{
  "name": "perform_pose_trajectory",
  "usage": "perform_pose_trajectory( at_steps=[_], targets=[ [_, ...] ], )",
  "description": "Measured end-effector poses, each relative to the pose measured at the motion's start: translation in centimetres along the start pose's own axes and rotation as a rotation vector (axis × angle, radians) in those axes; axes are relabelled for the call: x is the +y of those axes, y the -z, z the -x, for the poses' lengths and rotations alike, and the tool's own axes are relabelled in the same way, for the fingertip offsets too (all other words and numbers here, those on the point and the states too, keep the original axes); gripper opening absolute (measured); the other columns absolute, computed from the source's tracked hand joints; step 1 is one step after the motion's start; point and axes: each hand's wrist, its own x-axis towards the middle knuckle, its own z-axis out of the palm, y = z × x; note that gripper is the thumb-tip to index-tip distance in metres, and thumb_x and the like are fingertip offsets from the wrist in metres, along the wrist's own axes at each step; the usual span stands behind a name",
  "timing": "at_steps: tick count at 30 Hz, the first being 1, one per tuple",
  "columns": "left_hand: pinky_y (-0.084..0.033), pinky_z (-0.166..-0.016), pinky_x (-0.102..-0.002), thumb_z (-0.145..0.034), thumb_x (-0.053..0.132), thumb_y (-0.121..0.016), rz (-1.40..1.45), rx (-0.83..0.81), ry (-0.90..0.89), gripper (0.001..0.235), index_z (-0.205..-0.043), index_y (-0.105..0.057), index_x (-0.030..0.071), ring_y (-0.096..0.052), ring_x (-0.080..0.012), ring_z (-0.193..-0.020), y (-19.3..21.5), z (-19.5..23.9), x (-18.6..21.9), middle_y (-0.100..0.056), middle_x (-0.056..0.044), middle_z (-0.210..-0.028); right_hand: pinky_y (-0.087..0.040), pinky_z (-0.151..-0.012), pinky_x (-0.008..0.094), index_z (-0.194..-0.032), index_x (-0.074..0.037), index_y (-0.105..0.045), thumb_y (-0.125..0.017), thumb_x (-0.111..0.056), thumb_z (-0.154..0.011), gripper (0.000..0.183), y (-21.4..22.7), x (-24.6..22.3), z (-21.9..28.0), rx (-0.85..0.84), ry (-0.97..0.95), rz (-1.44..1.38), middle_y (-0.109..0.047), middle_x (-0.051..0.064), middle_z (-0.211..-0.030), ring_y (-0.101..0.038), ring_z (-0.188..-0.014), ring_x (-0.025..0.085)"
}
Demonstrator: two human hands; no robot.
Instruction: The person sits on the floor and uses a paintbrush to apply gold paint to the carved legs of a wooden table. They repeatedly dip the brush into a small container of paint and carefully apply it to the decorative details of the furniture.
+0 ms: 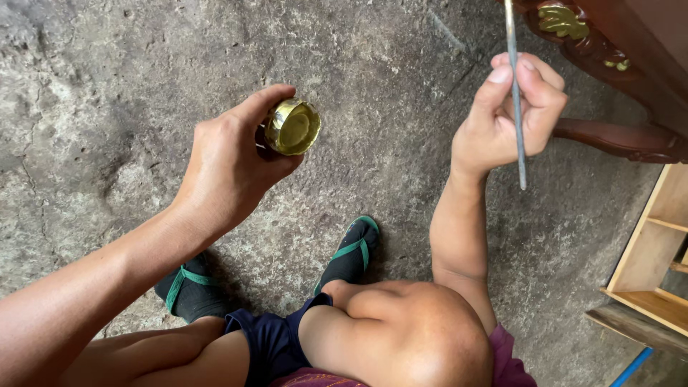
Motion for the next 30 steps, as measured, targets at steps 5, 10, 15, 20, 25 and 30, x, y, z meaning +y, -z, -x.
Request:
perform_pose_trajectory(
  at_steps=[5, 10, 15, 20, 25, 30],
  targets=[
    [-0.062, -0.092, -0.039, -0.079, 0.010, -0.087, -0.012, 0.000, 0.015, 0.067, -0.140, -0.058, 0.007, -0.073, -0.0274, -0.111, -0.1, 0.0, -0.1, -0.073, -0.016, -0.124, -0.065, -0.081, 0.034, -0.113, 0.003, -0.056, -0.065, 0.002, -0.108, 0.010, -0.6, 0.3, -0.3, 0.001, 0.000, 0.013, -0.065, 0.015, -0.113, -0.071, -0.092, 0.023],
    [-0.062, -0.091, -0.038, -0.079, 0.008, -0.087, -0.003, 0.003, 0.007, 0.067, -0.140, -0.058, 0.007, -0.073, -0.0274, -0.111, 0.0, 0.0, -0.1, -0.073, -0.016, -0.123, -0.065, -0.083, 0.034, -0.114, 0.004, -0.056, -0.065, 0.003, -0.109, 0.011, -0.6, 0.6, -0.7, 0.004, -0.049, -0.005, -0.064, 0.016, -0.115, -0.071, -0.094, 0.023],
    [-0.062, -0.091, -0.038, -0.079, 0.008, -0.087, -0.013, -0.002, 0.017, 0.067, -0.140, -0.058, 0.008, -0.073, -0.0273, -0.110, 0.0, -0.1, -0.2, -0.073, -0.016, -0.123, -0.066, -0.083, 0.034, -0.114, 0.004, -0.055, -0.065, 0.002, -0.109, 0.011, -0.7, 0.6, -0.7, 0.018, -0.037, -0.032, -0.065, 0.016, -0.113, -0.071, -0.092, 0.022],
    [-0.062, -0.090, -0.038, -0.079, 0.009, -0.086, -0.013, 0.004, 0.013, 0.067, -0.140, -0.059, 0.008, -0.074, -0.0270, -0.110, -0.1, -0.1, -0.2, -0.073, -0.016, -0.122, -0.066, -0.085, 0.034, -0.114, 0.005, -0.055, -0.064, 0.002, -0.109, 0.011, -0.7, 0.5, -0.8, 0.017, -0.060, -0.040, -0.065, 0.017, -0.113, -0.071, -0.093, 0.023],
    [-0.062, -0.091, -0.038, -0.079, 0.008, -0.086, -0.004, -0.004, 0.020, 0.067, -0.140, -0.058, 0.007, -0.073, -0.0267, -0.111, 0.0, -0.1, -0.3, -0.073, -0.016, -0.123, -0.066, -0.083, 0.035, -0.113, 0.004, -0.054, -0.064, 0.001, -0.109, 0.011, -0.6, 0.4, -1.1, 0.004, -0.035, -0.068, -0.067, 0.018, -0.110, -0.072, -0.091, 0.022],
    [-0.062, -0.092, -0.038, -0.080, 0.008, -0.086, -0.006, -0.003, 0.000, 0.068, -0.141, -0.058, 0.006, -0.072, -0.0277, -0.113, 0.0, -0.2, -0.2, -0.072, -0.017, -0.124, -0.068, -0.078, 0.035, -0.108, 0.003, -0.052, -0.065, -0.002, -0.110, 0.014, -0.3, -0.1, -1.6, 0.041, -0.063, -0.028, -0.067, 0.020, -0.104, -0.072, -0.086, 0.023]
  ],
)
